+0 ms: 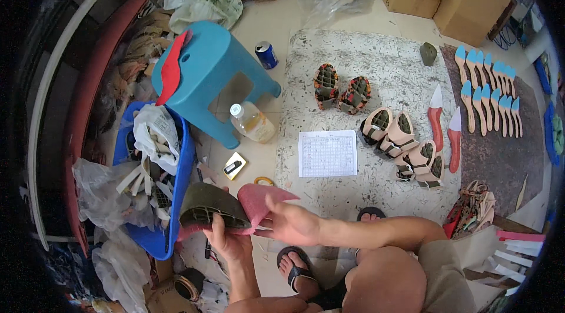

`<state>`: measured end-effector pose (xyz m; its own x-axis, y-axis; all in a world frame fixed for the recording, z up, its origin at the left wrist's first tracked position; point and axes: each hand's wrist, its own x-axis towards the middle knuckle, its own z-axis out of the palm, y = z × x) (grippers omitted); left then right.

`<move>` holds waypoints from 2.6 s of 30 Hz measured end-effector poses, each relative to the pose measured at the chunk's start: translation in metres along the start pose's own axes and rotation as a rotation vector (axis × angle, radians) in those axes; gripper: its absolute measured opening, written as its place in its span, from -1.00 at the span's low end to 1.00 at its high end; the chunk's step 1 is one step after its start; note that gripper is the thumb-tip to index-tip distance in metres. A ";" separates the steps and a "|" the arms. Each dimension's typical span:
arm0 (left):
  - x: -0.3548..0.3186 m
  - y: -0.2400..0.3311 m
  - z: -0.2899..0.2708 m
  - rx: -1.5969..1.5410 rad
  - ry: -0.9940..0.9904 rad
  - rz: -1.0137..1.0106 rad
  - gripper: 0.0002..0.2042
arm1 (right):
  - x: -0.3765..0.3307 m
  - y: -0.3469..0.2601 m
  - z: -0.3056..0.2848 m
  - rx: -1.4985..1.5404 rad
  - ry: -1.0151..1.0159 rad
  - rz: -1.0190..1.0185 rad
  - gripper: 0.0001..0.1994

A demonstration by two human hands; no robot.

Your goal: The person sits on the floor and repairs shoe soles by hand. They apply and smooth a patterned fabric onto a green sole, trim excess with scissors, then apply and trim a red insole material, finishing with a pink piece. The person handles multiple soles and uses scissors and a small knife.

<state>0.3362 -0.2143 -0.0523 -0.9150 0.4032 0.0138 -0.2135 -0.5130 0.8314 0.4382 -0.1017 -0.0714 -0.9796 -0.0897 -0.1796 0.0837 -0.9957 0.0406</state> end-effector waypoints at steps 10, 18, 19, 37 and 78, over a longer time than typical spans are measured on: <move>-0.014 -0.003 0.002 0.146 0.069 0.085 -0.29 | -0.008 -0.040 0.048 -0.161 0.342 -0.438 -0.68; -0.020 -0.015 0.000 0.181 -0.036 0.122 -0.24 | -0.018 -0.045 0.049 -0.163 0.369 -0.469 -0.69; -0.020 -0.015 -0.001 0.176 -0.046 0.118 -0.24 | -0.019 -0.045 0.047 -0.160 0.375 -0.472 -0.69; -0.023 -0.026 0.013 0.360 -0.095 0.256 -0.35 | -0.031 -0.039 0.055 -0.159 0.316 -0.469 -0.66; -0.032 -0.008 0.008 0.881 -0.343 0.513 -0.39 | -0.043 -0.030 0.059 -0.838 0.419 -0.518 -0.68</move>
<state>0.3699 -0.2174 -0.0548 -0.6508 0.5567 0.5162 0.6161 -0.0100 0.7876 0.4676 -0.0669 -0.0073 -0.8043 0.5063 -0.3110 -0.0695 -0.5999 -0.7970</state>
